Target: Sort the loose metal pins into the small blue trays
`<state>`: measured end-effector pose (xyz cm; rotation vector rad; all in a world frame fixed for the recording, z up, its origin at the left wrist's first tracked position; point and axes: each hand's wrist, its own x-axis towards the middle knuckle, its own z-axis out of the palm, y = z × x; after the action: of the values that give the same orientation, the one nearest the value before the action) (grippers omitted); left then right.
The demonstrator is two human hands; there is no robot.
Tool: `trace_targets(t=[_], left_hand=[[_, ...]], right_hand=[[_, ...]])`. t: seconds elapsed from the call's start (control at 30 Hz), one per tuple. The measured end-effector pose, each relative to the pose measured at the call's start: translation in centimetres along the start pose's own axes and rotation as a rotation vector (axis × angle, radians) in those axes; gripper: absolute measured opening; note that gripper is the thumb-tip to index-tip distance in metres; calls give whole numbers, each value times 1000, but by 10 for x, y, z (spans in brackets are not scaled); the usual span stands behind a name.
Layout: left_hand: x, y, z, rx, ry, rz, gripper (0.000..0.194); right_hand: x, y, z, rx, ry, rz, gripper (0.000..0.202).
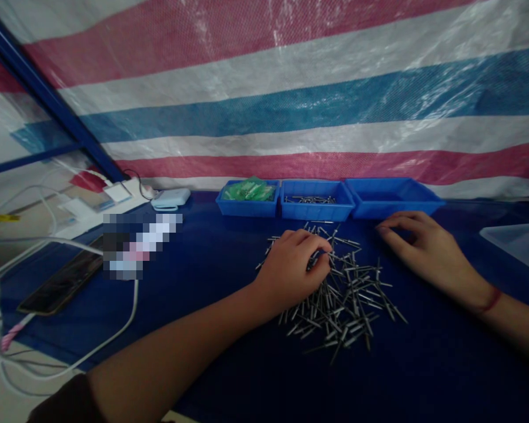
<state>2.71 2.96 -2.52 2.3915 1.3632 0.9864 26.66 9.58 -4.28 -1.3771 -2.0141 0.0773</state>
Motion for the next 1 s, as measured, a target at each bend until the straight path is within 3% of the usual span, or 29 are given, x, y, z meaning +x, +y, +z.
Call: trace_targets(t=[0.3,0.5,0.6,0.8,1.0], left_hand=[[2,0,-3,21,-15,1,13],[13,-3,-10,99,-6,63,31],[21,-2,-9,124,-12,116,24],[38,2,6,193,-133,164,13],[53,6,8,237,-289,296,20]], right_hand=[[-1,1,1,17,-4,-33,26],[-1,0,0,24,-10,-25,21],[-1,-1,1,21,-7,-32,19],[-2,-1,2,27,19,-60,18],[-2,-3,1,44,17,-64,16]])
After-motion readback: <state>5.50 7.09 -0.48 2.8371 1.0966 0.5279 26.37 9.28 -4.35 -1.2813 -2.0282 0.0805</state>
